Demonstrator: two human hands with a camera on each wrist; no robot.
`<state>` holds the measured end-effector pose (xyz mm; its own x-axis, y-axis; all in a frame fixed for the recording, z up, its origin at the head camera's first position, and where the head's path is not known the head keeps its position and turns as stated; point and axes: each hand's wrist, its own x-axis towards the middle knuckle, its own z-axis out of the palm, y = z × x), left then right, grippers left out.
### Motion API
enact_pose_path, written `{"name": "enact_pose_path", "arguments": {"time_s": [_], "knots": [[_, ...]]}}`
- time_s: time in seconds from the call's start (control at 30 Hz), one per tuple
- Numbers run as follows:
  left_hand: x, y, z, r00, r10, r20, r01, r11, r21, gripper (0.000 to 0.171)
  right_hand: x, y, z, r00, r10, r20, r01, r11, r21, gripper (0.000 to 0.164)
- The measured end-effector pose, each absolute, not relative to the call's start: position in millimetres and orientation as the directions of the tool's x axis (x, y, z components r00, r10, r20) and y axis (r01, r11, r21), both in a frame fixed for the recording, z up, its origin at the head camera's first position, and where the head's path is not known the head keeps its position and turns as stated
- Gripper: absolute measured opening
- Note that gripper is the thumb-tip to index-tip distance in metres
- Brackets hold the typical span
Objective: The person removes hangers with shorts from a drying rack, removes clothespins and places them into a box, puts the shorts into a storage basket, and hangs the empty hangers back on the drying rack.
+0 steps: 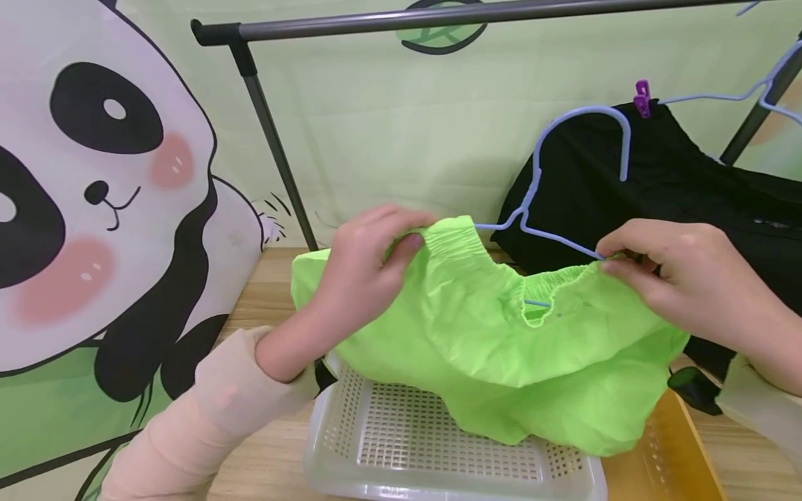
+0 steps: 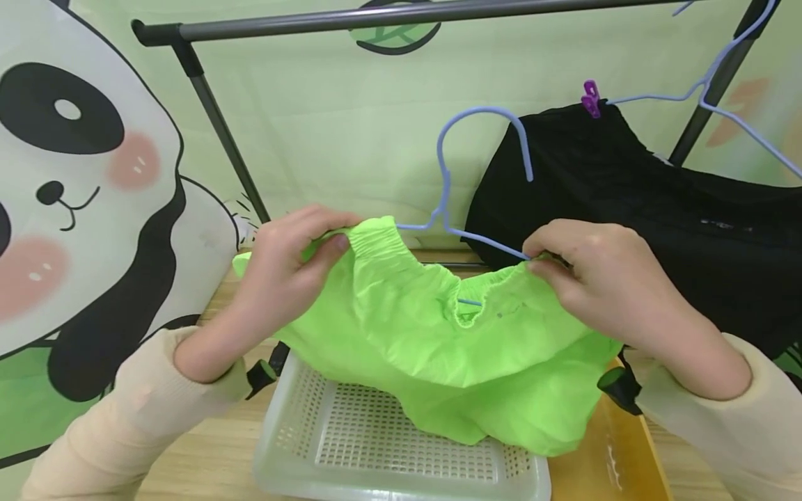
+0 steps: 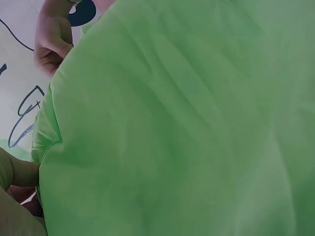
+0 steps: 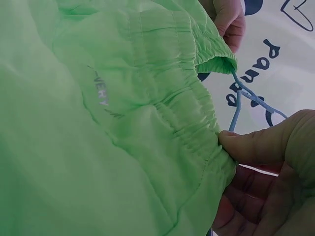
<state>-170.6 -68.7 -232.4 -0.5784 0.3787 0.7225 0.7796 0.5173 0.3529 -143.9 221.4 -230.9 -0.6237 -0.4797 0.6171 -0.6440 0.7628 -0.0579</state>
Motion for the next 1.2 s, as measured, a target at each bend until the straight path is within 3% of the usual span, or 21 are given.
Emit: {"name": "enact_pose_path", "arguments": {"time_s": [0.13,0.4,0.57,0.93,1.2], "knots": [[-174,-62,-233,-0.592,0.383,0.709,0.776,0.508,0.374,0.018,-147,218,-233,-0.617,-0.485,0.62,-0.659,0.749,-0.071,0.028],[-178,-55,-238,-0.679,0.391,0.621,0.717,0.535,0.447,0.021,-155,210,-239,-0.611,-0.509,0.606,-0.674,0.736,-0.062,0.023],[-181,-57,-246,-0.706,0.38,0.597,0.693,0.542,0.475,0.02,-163,210,-246,-0.612,-0.536,0.581,-0.716,0.688,-0.121,0.025],[-195,-73,-272,-0.775,0.318,0.547,0.624,0.526,0.578,0.019,-172,214,-262,-0.738,-0.532,0.416,-0.662,0.692,-0.288,0.019],[-202,-90,-282,-0.82,0.262,0.509,0.565,0.518,0.643,0.019,-177,223,-271,-0.753,-0.525,0.398,-0.65,0.687,-0.324,0.019]]}}
